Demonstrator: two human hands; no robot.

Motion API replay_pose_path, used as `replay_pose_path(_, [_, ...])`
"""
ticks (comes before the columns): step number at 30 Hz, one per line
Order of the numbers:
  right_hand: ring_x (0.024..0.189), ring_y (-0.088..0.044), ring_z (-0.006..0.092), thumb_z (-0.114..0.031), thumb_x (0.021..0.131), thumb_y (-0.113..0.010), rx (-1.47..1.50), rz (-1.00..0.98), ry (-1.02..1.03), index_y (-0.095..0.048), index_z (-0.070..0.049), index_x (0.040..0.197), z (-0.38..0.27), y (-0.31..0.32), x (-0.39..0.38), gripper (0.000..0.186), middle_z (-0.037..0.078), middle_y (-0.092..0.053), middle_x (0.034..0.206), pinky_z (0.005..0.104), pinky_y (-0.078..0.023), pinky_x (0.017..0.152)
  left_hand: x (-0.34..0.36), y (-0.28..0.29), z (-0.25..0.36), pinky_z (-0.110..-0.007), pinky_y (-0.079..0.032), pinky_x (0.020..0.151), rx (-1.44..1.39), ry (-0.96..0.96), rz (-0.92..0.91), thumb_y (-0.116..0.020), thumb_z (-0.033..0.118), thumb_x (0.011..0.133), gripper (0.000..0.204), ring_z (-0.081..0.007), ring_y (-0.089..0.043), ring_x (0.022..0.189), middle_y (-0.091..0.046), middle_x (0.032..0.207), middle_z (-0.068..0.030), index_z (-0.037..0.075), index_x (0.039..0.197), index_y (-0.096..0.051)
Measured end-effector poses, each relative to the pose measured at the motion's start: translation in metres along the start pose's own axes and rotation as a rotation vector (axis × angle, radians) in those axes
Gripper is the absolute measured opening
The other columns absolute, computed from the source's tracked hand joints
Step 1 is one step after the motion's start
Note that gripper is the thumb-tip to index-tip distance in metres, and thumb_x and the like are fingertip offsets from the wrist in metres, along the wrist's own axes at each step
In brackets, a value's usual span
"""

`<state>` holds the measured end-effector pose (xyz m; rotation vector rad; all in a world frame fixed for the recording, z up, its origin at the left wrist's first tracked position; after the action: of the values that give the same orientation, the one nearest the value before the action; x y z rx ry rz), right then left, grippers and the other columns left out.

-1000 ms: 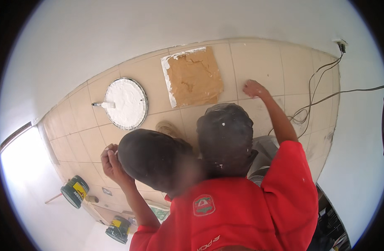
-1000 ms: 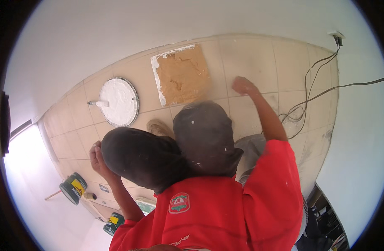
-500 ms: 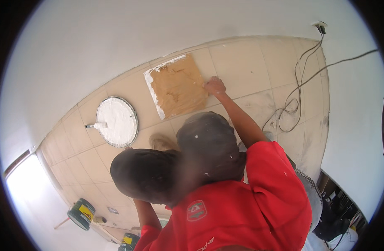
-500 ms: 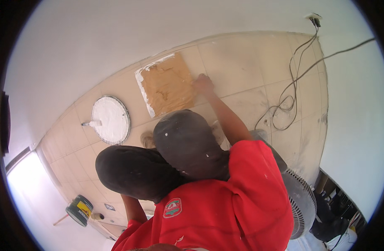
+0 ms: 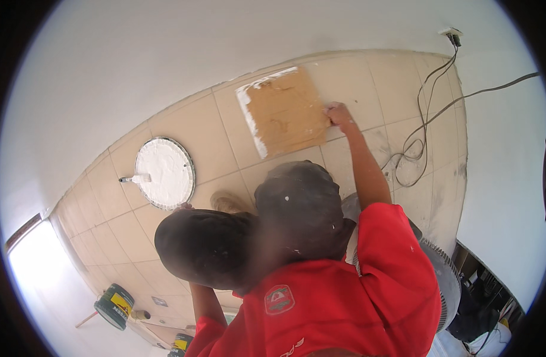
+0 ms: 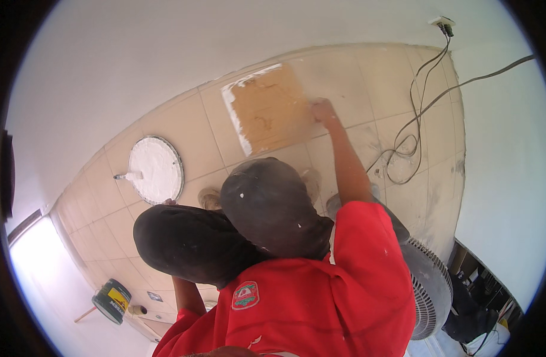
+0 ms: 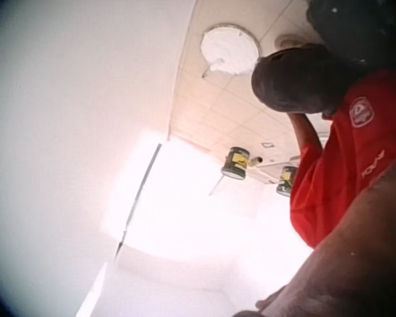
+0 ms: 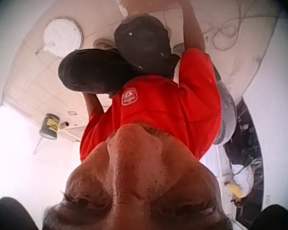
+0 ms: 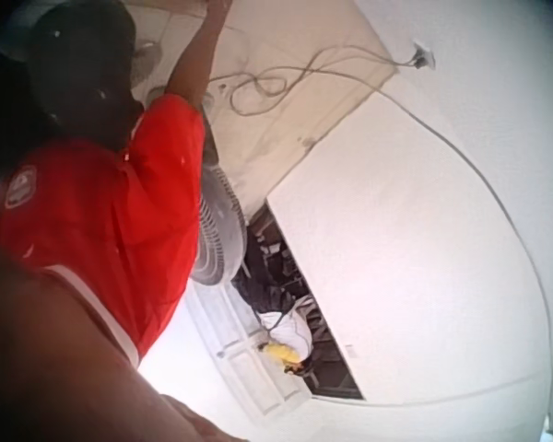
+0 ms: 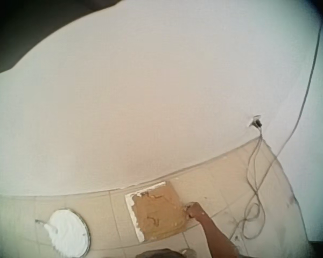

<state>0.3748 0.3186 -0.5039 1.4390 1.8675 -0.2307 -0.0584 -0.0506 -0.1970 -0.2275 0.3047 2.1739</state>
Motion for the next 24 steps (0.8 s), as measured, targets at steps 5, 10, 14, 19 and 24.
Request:
replay_pose_path(5, [0.071, -0.066, 0.0168, -0.012, 0.093, -0.067, 0.143, 0.102, -0.131, -0.071, -0.004, 0.096, 0.001, 0.071, -0.014, 0.009, 0.003, -0.068, 0.083, 0.0365, -0.058, 0.061, -0.011, -0.003, -0.015, -0.040, -0.034, 0.121, -0.365, -0.024, -0.008, -0.043, 0.030, 0.110, 0.052, -0.0242, -0.046, 0.142, -0.048, 0.153, -0.0137, 0.001, 0.153, -0.038])
replay_pose_path(10, [0.073, -0.067, 0.0202, -0.013, 0.093, -0.068, 0.112, 0.219, -0.154, -0.067, -0.006, 0.091, 0.025, 0.129, 0.003, 0.007, 0.006, -0.067, 0.085, 0.0401, -0.060, 0.064, -0.014, -0.026, -0.019, -0.040, -0.031, 0.123, -1.025, 0.002, -0.049, -0.040, 0.029, 0.111, 0.054, -0.0240, -0.041, 0.146, -0.042, 0.157, -0.0142, 0.001, 0.156, -0.032])
replay_pose_path(14, [0.075, -0.069, 0.0223, -0.013, 0.090, -0.068, 0.110, 0.261, -0.187, -0.066, -0.007, 0.089, 0.024, 0.137, 0.007, 0.007, 0.007, -0.068, 0.087, 0.0426, -0.060, 0.062, -0.015, -0.011, 0.007, -0.039, -0.031, 0.123, 0.033, -0.022, -0.101, -0.041, 0.029, 0.110, 0.053, -0.0236, -0.041, 0.146, -0.042, 0.157, -0.0141, 0.001, 0.155, -0.033])
replay_pose_path(19, [0.075, -0.071, 0.0248, -0.011, 0.088, -0.068, 0.041, 0.278, -0.121, -0.066, -0.007, 0.088, 0.014, 0.145, 0.029, 0.005, 0.010, -0.068, 0.081, 0.0440, -0.060, 0.059, -0.015, -0.005, -0.003, -0.040, -0.030, 0.123, -0.048, -0.072, -0.076, -0.044, 0.030, 0.109, 0.053, -0.0247, -0.043, 0.144, -0.046, 0.155, -0.0145, 0.001, 0.154, -0.038])
replay_pose_path(24, [0.066, -0.068, 0.0254, -0.012, 0.088, -0.065, 0.031, 0.261, -0.063, -0.068, -0.004, 0.086, 0.019, 0.152, 0.052, 0.009, 0.013, -0.068, 0.076, 0.0443, -0.056, 0.053, -0.016, -0.029, 0.018, -0.040, -0.028, 0.123, 0.219, -0.068, -0.089, -0.044, 0.030, 0.110, 0.055, -0.0248, -0.041, 0.145, -0.044, 0.157, -0.0144, 0.001, 0.156, -0.034])
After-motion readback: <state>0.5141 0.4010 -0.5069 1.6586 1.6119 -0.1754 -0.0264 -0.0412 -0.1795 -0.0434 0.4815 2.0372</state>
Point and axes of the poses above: each hand's wrist, its own x-axis towards the middle knuckle, its own y-axis out of the back of the hand, z = x × y, the point moved 7 cm from there along x, towards the middle knuckle
